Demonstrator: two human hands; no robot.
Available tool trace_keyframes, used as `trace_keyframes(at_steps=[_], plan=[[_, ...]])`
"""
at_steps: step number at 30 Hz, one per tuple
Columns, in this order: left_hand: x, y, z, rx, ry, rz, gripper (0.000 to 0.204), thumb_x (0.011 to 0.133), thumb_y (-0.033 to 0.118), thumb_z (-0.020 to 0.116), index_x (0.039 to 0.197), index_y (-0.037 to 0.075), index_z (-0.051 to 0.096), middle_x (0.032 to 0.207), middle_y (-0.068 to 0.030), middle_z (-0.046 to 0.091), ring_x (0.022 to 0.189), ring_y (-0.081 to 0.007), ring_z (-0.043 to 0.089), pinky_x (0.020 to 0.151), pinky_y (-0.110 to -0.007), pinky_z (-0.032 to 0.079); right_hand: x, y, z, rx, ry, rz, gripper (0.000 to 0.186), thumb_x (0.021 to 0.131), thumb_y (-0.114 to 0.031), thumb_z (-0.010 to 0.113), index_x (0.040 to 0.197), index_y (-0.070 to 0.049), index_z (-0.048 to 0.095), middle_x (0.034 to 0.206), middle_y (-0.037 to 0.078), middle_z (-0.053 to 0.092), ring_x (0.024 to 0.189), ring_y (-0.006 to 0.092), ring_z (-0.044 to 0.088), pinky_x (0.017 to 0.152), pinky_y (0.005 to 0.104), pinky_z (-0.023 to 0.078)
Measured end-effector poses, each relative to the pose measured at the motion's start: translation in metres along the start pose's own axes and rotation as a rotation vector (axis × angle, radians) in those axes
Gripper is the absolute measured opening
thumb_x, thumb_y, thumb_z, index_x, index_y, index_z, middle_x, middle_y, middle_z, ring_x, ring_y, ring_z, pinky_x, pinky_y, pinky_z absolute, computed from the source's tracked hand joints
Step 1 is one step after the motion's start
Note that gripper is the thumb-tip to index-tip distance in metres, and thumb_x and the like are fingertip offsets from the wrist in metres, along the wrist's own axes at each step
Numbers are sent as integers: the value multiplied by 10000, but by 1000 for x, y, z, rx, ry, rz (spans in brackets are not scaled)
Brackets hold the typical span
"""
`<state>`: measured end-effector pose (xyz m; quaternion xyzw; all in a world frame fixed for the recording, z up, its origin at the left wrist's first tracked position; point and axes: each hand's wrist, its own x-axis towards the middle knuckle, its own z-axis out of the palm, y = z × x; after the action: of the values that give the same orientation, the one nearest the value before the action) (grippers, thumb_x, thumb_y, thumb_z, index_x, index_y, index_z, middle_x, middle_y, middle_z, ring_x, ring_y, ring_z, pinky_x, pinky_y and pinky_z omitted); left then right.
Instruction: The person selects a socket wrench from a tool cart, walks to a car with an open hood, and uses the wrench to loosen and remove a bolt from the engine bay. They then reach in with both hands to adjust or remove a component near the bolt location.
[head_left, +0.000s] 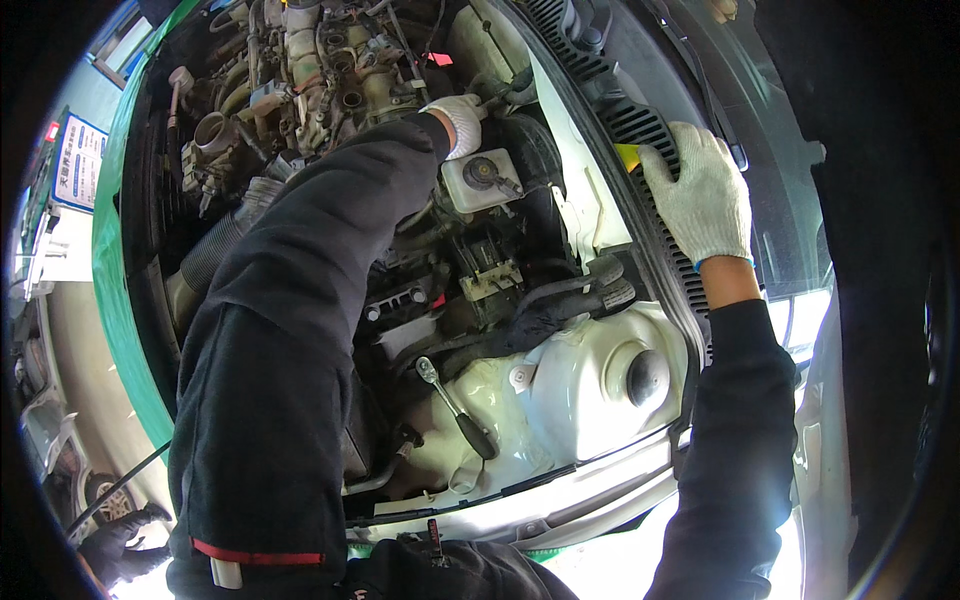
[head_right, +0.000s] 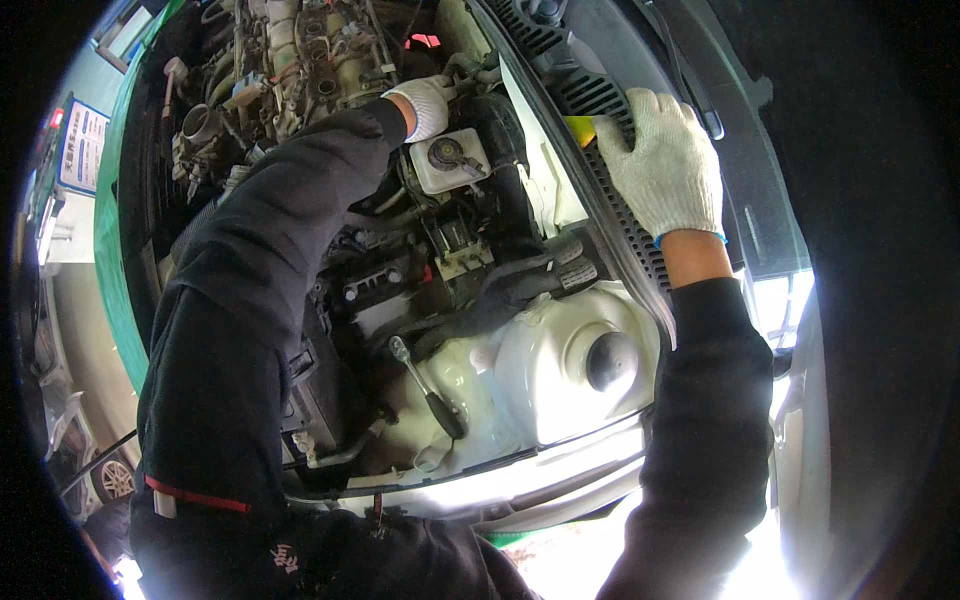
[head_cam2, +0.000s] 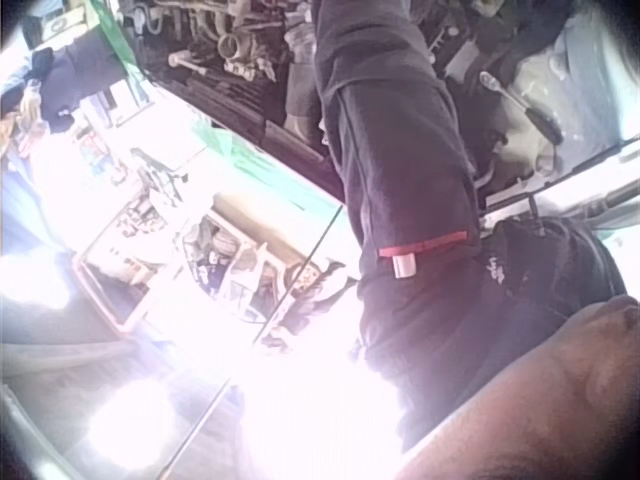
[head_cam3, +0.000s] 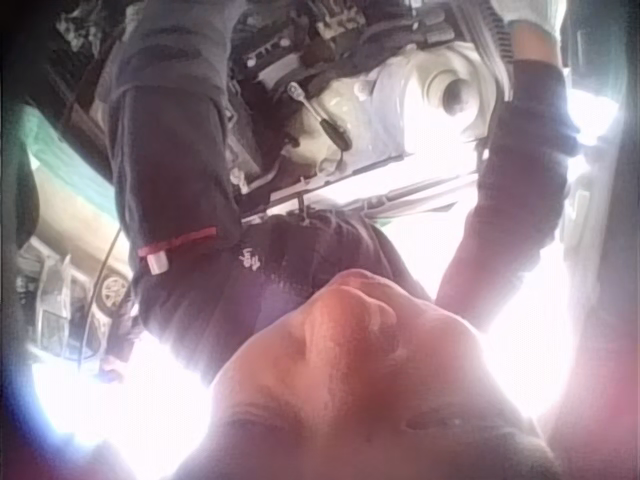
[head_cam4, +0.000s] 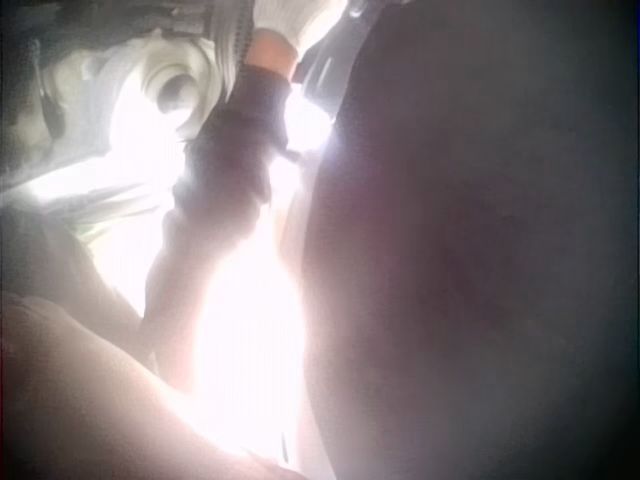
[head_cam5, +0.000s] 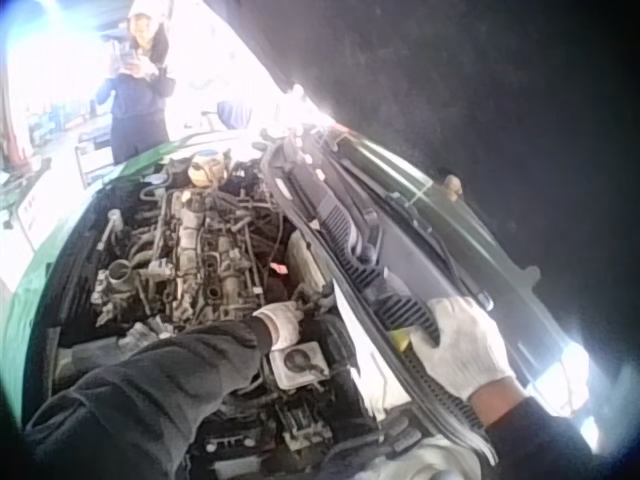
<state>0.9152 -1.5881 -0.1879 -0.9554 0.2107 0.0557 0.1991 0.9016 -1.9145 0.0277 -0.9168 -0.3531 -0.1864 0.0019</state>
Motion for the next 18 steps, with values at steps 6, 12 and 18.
trace_keyframes(at_steps=[6, 12, 18], plan=[[18, -2, 13, -153, -113, -129, 250, 1020, 228, 691, 1183, 203, 878, 1528, -56, 691, 1415, -294, 607, 1161, -403, 509, 0, 1, 2, -5, 6, 2, 469, 1029, -427, 708, 1271, -26, 736, 1224, 191, 757, 1211, 376, 705, 1055, 500, 568], [42, 0, 31, -61, -60, -149, 446, 966, 282, 702, 1400, 188, 744, 1478, -46, 691, 1417, -278, 590, 1185, -336, 459, 0, 1, 1, -16, 7, -5, 470, 1031, -427, 702, 1275, -26, 735, 1226, 190, 757, 1216, 377, 703, 1056, 504, 567], [71, 2, 64, -101, 16, -202, 402, 836, 276, 848, 1232, 207, 850, 1312, -38, 804, 1285, -246, 729, 1058, -344, 589, 0, 0, 0, 6, -3, 7, 465, 1034, -424, 699, 1276, -29, 738, 1226, 189, 758, 1214, 377, 704, 1053, 508, 569]])
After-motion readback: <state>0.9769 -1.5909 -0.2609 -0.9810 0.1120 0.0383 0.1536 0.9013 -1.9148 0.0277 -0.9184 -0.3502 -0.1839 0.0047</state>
